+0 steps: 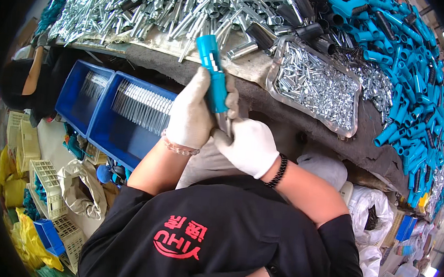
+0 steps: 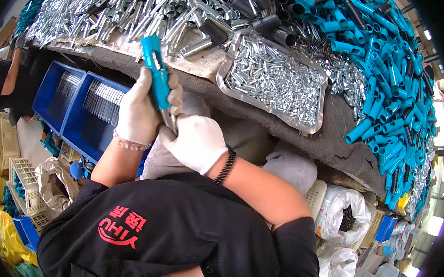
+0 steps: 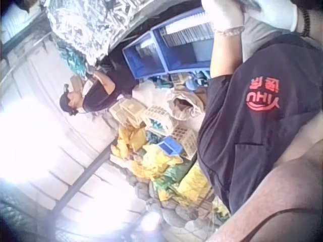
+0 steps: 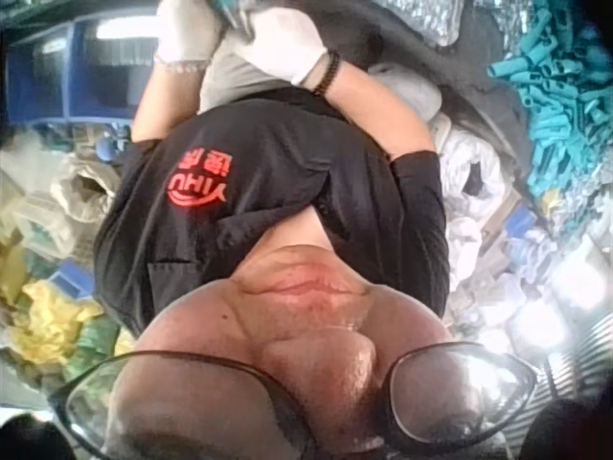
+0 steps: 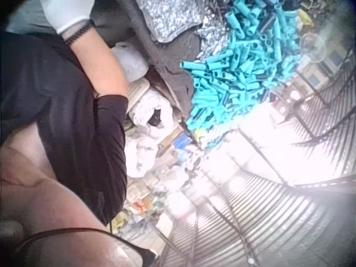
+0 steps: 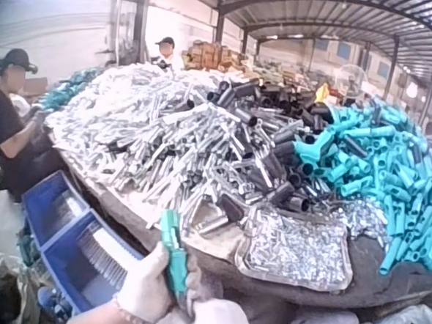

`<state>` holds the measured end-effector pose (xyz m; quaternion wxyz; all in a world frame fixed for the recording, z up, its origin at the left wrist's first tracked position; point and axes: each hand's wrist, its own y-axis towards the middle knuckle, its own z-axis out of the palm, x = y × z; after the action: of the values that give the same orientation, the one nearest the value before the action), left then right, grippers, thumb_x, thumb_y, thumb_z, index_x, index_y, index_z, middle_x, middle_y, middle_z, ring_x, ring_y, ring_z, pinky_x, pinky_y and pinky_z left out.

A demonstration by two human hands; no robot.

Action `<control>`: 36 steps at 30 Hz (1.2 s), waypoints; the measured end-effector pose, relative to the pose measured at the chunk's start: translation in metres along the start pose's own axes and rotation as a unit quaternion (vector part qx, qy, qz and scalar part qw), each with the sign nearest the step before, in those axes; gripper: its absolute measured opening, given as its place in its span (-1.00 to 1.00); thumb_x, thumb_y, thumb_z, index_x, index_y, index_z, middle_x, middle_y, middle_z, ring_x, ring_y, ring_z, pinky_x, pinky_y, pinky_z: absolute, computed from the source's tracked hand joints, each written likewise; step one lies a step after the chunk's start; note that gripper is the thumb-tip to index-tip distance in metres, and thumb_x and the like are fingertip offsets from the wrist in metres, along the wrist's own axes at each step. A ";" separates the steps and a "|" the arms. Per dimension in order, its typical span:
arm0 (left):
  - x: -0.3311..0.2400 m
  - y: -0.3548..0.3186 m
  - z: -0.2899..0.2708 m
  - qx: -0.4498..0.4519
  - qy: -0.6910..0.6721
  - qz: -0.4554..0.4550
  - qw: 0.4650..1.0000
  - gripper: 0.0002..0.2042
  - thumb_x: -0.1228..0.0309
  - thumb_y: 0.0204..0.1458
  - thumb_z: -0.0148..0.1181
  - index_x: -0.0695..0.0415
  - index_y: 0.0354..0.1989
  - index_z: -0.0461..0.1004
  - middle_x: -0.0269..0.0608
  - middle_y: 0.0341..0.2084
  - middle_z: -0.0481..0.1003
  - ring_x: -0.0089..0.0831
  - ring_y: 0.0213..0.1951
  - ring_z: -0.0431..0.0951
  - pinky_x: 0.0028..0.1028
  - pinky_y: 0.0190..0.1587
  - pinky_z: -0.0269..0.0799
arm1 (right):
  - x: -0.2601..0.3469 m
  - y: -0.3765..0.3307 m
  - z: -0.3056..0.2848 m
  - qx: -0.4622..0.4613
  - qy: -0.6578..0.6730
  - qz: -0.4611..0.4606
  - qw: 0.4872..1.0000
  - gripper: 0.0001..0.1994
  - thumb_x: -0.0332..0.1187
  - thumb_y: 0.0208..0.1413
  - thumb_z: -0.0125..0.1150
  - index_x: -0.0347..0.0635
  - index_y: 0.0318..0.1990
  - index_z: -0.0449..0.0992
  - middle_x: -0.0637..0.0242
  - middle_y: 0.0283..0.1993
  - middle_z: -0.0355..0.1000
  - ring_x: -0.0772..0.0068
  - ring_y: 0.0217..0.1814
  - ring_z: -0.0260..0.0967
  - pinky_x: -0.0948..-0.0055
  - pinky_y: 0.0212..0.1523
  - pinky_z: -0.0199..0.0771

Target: Assembling hardware components into handheld tools in a manufacturing setting.

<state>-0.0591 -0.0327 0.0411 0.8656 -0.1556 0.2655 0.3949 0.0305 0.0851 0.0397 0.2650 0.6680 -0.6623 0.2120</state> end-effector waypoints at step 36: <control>0.083 0.011 0.007 0.323 0.255 -0.221 0.884 -0.18 -0.22 -0.03 0.35 0.25 0.16 0.28 -0.26 -0.26 0.51 -0.61 -0.37 0.52 -0.59 -0.29 0.47 | -0.062 -0.100 -0.090 -0.211 0.115 -0.200 0.950 -0.42 -0.54 -0.13 0.38 -0.27 0.13 0.34 0.06 0.01 0.46 -0.06 -0.08 0.47 0.12 -0.05 0.48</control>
<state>-0.0202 0.0276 -0.0025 0.8352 -0.0174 0.5487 0.0324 0.1346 0.1884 0.0621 0.5112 0.6867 -0.5098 0.0854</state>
